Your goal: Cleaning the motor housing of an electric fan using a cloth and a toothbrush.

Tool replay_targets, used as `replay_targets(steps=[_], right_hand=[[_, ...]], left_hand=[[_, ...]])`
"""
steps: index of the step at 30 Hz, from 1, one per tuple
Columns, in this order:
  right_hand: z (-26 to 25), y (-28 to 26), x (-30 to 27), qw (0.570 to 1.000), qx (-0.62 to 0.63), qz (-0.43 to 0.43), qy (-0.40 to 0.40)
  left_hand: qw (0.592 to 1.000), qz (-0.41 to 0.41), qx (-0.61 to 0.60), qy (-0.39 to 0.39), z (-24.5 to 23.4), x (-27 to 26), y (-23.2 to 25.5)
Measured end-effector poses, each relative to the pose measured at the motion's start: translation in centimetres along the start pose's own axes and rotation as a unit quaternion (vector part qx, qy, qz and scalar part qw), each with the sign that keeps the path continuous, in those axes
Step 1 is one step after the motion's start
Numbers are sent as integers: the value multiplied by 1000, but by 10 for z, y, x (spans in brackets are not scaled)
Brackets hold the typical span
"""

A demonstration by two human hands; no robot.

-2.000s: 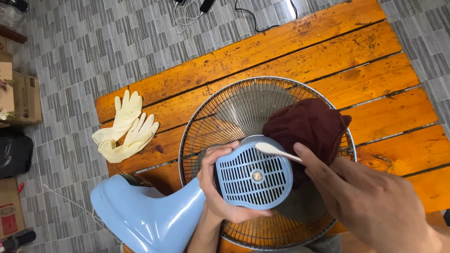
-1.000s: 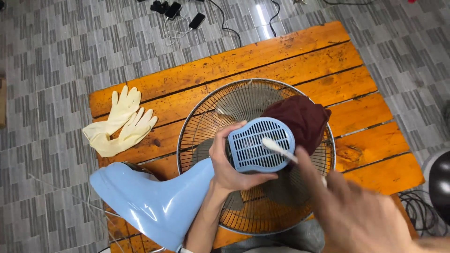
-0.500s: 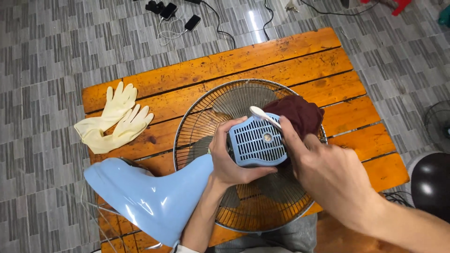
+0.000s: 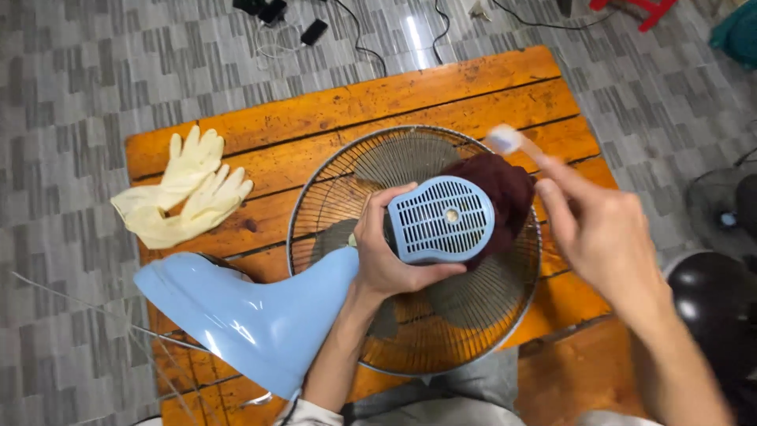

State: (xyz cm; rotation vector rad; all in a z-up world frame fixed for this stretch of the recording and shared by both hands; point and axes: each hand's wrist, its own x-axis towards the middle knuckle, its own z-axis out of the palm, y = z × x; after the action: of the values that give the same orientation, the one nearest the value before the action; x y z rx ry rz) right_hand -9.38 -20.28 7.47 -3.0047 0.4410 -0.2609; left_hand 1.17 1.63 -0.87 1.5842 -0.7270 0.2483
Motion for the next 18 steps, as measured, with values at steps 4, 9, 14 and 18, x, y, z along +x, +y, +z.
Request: replay_targets(steps=[4,9,14,18], right_hand=[[84,32,-8,960,245,45,127],[123,49,-3,931,318,127,121],[41,12,9,876,437,19,202],[1,-53,40,937,314,-143,59]], left_hand=[[994,0,-96,52,10,-3,-15],[994,0,-101,44,10,-4,-17],[994,6,-104,41,6,-3,-18],[996,4,-79,39,7,-2,-18]])
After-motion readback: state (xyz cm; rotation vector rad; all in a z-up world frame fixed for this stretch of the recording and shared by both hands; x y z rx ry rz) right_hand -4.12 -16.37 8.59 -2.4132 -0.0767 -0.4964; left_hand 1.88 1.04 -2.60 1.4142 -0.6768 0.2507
